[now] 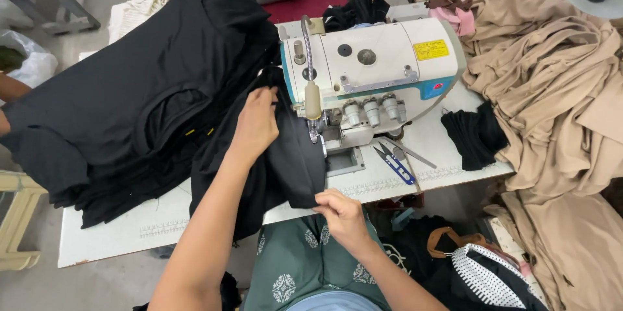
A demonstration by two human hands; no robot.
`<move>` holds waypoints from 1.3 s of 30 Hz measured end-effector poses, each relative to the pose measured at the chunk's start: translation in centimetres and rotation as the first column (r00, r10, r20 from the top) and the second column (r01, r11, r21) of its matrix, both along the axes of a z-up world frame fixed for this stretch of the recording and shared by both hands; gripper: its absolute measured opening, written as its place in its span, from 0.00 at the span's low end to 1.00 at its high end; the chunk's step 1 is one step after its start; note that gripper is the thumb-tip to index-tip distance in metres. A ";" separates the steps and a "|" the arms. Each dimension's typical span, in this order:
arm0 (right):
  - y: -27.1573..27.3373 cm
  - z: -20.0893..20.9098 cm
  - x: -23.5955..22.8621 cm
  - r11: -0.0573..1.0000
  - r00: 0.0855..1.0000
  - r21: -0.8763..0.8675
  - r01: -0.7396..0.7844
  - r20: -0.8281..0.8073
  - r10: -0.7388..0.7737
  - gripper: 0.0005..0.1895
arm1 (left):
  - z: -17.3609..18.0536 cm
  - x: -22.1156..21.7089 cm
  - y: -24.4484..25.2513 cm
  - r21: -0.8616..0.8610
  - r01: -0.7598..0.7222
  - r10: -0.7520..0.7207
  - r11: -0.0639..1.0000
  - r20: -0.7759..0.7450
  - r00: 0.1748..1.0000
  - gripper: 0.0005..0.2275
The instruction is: Handling and aligning black fabric pieces at a sewing workstation to prepare them for production.
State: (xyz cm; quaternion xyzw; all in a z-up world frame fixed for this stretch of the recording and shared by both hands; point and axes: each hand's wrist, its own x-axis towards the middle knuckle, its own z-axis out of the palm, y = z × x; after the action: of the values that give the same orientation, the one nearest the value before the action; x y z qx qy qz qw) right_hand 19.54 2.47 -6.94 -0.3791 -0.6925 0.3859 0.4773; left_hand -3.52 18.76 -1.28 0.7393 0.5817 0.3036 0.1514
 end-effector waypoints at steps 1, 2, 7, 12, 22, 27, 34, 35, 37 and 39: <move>0.6 0.2 -0.1 1.000 1.000 0.011 0.006 -0.008 -0.006 0.08 | -0.2 -0.2 0.7 0.026 0.004 -0.004 1.000 0.006 1.000 0.15; 1.2 0.3 -0.3 1.000 1.000 0.022 0.012 -0.015 -0.012 0.07 | -0.3 -0.3 1.4 0.051 0.007 -0.008 0.999 0.012 1.000 0.15; 4.5 0.2 -0.7 0.996 0.995 0.005 0.092 -0.048 -0.092 0.07 | -1.4 -1.2 4.3 0.155 -0.032 0.043 0.987 -0.067 0.997 0.06; 6.7 1.3 -1.1 0.991 0.991 -0.029 0.131 -0.029 -0.131 0.06 | -0.9 -2.7 5.4 0.163 -0.096 0.081 0.982 0.093 0.992 0.06; 7.8 4.3 -1.4 0.957 0.979 -0.279 0.079 -0.159 -0.128 0.10 | 16.7 -5.8 -12.0 0.217 -0.140 0.094 0.966 0.209 0.973 0.06; 4.1 5.7 -3.0 0.910 0.891 -0.284 0.302 -0.254 -0.375 0.10 | 18.8 -3.9 -19.7 0.172 -0.116 0.076 0.978 0.224 0.972 0.06; 3.3 -5.0 -7.1 0.811 0.930 -0.564 -0.155 -0.359 -0.073 0.24 | 19.9 1.4 -24.8 0.151 0.154 -0.185 0.976 0.214 0.959 0.06; 4.0 -9.7 -7.0 0.862 0.934 -0.439 -0.254 -0.343 0.101 0.31 | 19.7 3.1 -25.7 0.102 0.331 -0.345 0.938 0.215 0.914 0.09; 2.7 -7.9 -5.6 0.836 0.923 -0.503 -0.218 -0.386 0.008 0.26 | 11.4 5.7 -28.1 0.009 0.502 -0.502 0.865 0.047 0.864 0.06; 2.1 -5.8 -4.1 0.805 0.905 -0.562 -0.192 -0.419 -0.077 0.21 | 2.8 6.9 -30.0 -0.107 0.628 -0.637 0.770 -0.107 0.763 0.04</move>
State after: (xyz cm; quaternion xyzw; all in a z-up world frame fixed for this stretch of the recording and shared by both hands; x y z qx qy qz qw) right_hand 15.47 4.58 -12.75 -0.3942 -0.4293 0.6689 0.4614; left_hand 3.35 -11.22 1.54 0.9058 0.3168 0.1640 0.2285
